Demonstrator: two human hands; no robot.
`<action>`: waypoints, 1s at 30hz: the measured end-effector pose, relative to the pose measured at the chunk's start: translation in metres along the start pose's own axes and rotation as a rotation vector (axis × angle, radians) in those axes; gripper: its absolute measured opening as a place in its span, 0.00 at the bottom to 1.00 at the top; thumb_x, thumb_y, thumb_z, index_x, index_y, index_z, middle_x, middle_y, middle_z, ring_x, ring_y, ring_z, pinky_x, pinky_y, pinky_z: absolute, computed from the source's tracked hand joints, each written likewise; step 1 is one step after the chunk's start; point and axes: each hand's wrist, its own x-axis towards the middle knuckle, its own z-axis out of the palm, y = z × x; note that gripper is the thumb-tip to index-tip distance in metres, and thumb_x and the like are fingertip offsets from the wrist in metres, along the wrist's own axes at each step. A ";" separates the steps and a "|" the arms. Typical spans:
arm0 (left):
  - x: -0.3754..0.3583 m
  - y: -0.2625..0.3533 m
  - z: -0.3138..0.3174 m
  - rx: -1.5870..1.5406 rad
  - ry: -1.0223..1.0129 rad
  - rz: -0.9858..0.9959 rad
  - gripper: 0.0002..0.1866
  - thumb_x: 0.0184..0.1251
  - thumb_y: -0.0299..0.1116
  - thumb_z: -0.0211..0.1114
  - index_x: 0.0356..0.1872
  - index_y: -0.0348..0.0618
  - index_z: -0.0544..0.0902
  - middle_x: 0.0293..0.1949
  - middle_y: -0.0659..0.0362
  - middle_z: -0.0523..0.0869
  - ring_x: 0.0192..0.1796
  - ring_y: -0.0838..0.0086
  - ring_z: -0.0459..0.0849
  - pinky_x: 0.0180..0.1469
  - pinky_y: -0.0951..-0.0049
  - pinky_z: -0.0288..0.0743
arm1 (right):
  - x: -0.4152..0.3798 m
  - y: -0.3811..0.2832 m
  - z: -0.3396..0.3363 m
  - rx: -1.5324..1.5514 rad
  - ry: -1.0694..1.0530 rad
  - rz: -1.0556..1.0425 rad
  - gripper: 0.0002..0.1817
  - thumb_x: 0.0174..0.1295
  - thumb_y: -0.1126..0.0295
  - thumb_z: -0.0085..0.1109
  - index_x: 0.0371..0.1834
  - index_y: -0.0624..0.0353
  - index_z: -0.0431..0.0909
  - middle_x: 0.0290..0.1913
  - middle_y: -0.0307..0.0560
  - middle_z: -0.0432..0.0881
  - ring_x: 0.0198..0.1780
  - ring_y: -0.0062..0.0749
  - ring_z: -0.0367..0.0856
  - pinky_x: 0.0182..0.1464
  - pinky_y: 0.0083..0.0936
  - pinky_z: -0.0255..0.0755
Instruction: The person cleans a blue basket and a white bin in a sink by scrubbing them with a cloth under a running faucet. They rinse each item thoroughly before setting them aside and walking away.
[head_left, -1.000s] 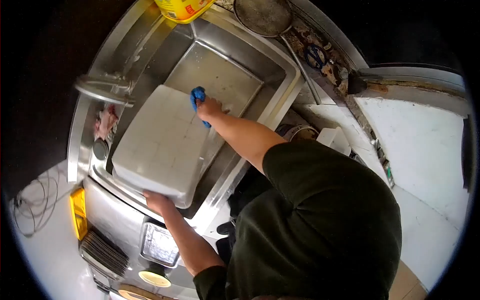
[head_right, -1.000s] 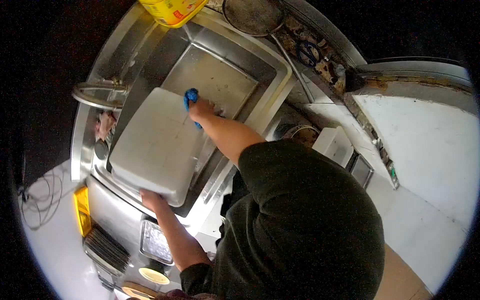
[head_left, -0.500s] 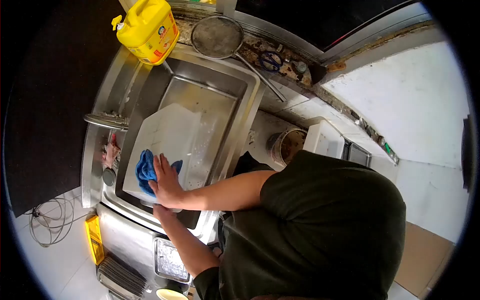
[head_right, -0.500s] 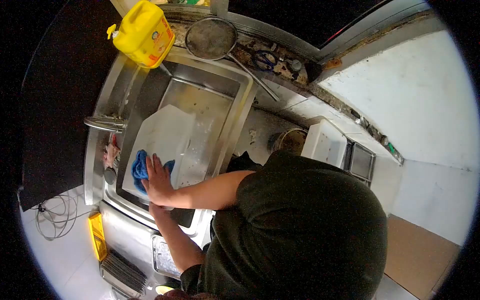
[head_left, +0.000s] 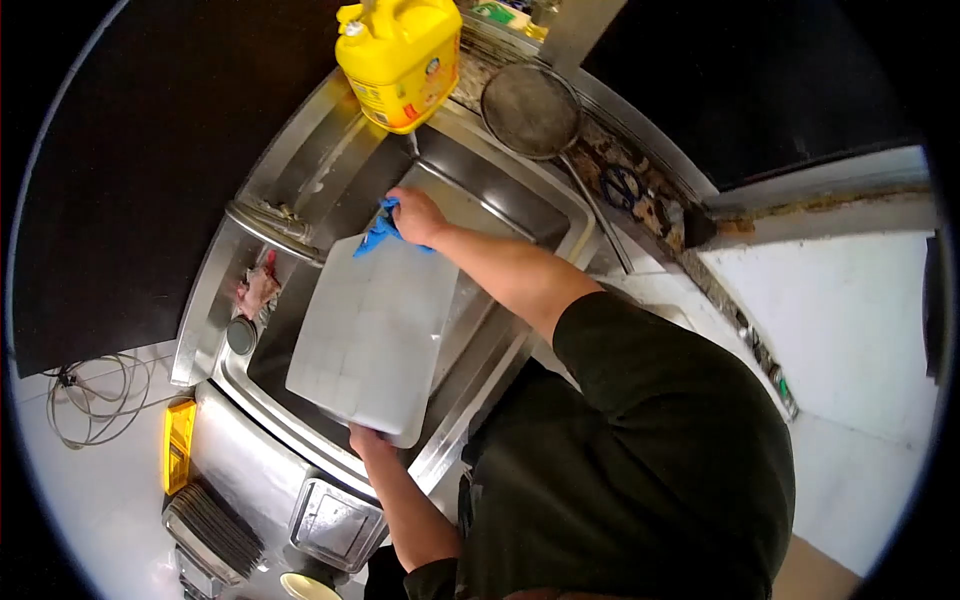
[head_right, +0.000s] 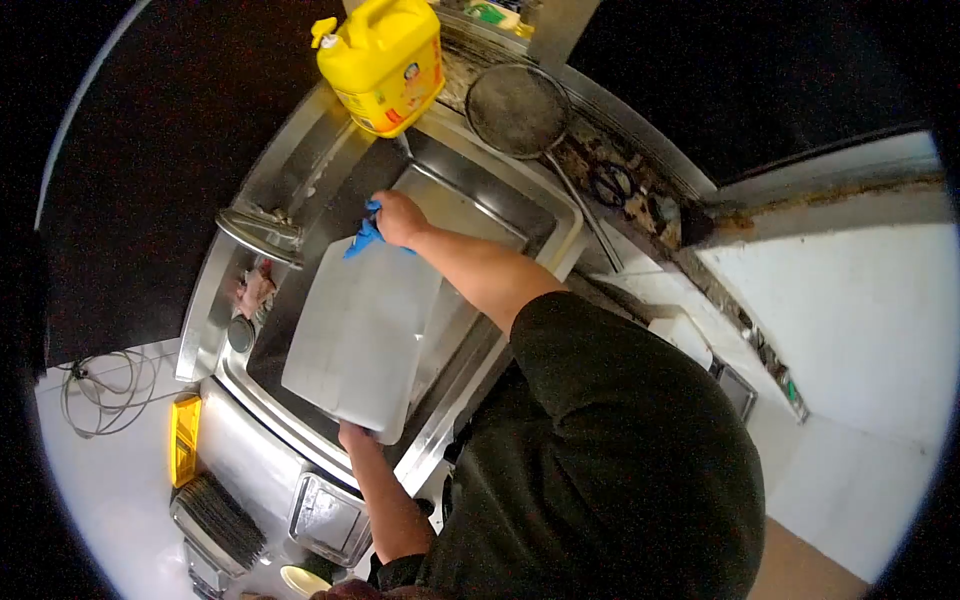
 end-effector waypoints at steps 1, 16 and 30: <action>0.013 -0.006 -0.011 0.044 0.015 0.007 0.27 0.70 0.48 0.50 0.60 0.37 0.72 0.53 0.52 0.80 0.52 0.59 0.81 0.52 0.57 0.79 | 0.015 -0.007 -0.002 0.011 -0.052 -0.069 0.16 0.57 0.69 0.50 0.47 0.59 0.79 0.48 0.60 0.80 0.52 0.53 0.77 0.55 0.39 0.71; 0.021 -0.025 -0.015 0.017 0.212 -0.013 0.31 0.68 0.51 0.56 0.60 0.31 0.70 0.51 0.51 0.81 0.50 0.57 0.82 0.48 0.55 0.80 | 0.131 -0.155 0.066 -0.106 -0.286 -0.180 0.29 0.54 0.42 0.57 0.41 0.59 0.83 0.42 0.58 0.83 0.47 0.53 0.81 0.49 0.42 0.74; 0.054 -0.022 0.009 -0.082 0.146 -0.057 0.30 0.72 0.48 0.50 0.60 0.29 0.70 0.53 0.50 0.80 0.53 0.57 0.80 0.53 0.57 0.76 | 0.080 -0.088 0.060 -0.341 -0.430 -0.366 0.16 0.56 0.58 0.53 0.27 0.59 0.83 0.30 0.59 0.82 0.36 0.54 0.81 0.39 0.43 0.75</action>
